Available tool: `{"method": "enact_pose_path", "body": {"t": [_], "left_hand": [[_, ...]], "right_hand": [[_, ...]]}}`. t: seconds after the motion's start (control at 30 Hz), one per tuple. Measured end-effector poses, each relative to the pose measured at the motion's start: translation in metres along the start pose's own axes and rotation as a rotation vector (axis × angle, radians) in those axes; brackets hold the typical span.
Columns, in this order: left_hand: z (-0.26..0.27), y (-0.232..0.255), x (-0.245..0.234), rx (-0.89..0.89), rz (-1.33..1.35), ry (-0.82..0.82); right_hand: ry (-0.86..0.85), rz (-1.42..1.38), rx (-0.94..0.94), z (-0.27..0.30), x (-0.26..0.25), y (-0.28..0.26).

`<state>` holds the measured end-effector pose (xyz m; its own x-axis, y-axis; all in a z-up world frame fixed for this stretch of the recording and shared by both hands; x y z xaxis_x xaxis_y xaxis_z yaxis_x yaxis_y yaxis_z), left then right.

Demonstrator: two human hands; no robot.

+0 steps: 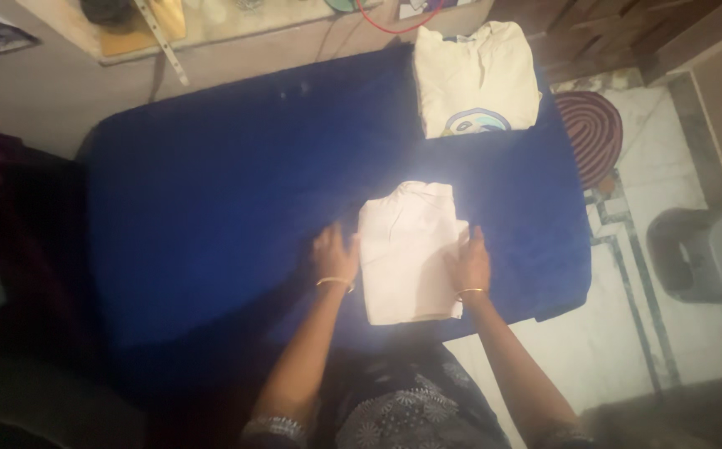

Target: The person takes a pair of light-colored pants and a black top from a bag, lays them flat on a surface, and folds them into a rectangular shape.

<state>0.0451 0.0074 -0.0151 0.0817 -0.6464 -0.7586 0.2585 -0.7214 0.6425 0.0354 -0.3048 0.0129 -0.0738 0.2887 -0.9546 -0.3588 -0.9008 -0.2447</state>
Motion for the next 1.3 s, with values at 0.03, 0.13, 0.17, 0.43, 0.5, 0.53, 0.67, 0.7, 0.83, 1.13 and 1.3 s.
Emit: {"method": "enact_pose_path", "body": {"t": [0.03, 0.13, 0.17, 0.43, 0.5, 0.53, 0.67, 0.7, 0.83, 1.13, 1.3], "left_hand": [[-0.009, 0.011, 0.014, 0.025, 0.193, -0.055], [-0.042, 0.032, 0.041, -0.356, 0.489, -0.097], [-0.049, 0.035, 0.039, -0.353, 0.497, -0.097], [-0.088, 0.076, -0.063, -0.195, 1.431, -0.527], [-0.089, 0.068, -0.090, 0.110, 1.260, -0.447], [-0.086, 0.061, -0.100, 0.396, 1.075, -0.362], [-0.056, -0.030, -0.108, -0.140, 0.757, 0.029], [-0.044, -0.044, -0.106, -0.147, 0.751, 0.027], [0.010, -0.053, -0.093, -0.087, 0.327, 0.173], [0.063, 0.045, 0.007, 0.334, -0.339, -0.427], [0.065, 0.047, -0.038, -0.046, -0.153, -0.259]], "right_hand": [[-0.068, -0.113, 0.065, -0.006, 0.008, 0.003], [-0.290, -0.398, 0.228, -0.040, 0.014, 0.001], [-0.456, -0.575, 0.334, -0.044, 0.012, -0.003], [0.020, -0.658, -0.360, 0.008, -0.140, -0.040], [0.382, -0.342, -0.712, 0.050, -0.139, -0.048], [0.448, -0.237, -0.820, 0.069, -0.127, -0.056], [0.066, 0.036, -0.855, 0.153, -0.070, -0.077], [-0.294, 0.108, -0.861, 0.164, -0.055, -0.080], [-0.736, 0.087, -0.866, 0.179, -0.046, -0.072], [-0.327, 0.179, -0.730, 0.050, 0.007, -0.140], [0.045, 0.323, -0.216, -0.044, -0.007, -0.043]]}}
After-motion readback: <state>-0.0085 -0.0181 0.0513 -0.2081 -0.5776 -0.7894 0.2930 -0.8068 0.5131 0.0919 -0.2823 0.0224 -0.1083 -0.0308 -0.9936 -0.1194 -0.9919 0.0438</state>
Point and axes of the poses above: each hand's wrist, its own z-axis away from the middle knuckle, its own x-axis out of the palm, y = z × x, the point moved 3 cm from there along -z, towards the middle knuckle, and after that the axes turned 12 degrees about z, right-handed, at the moved point
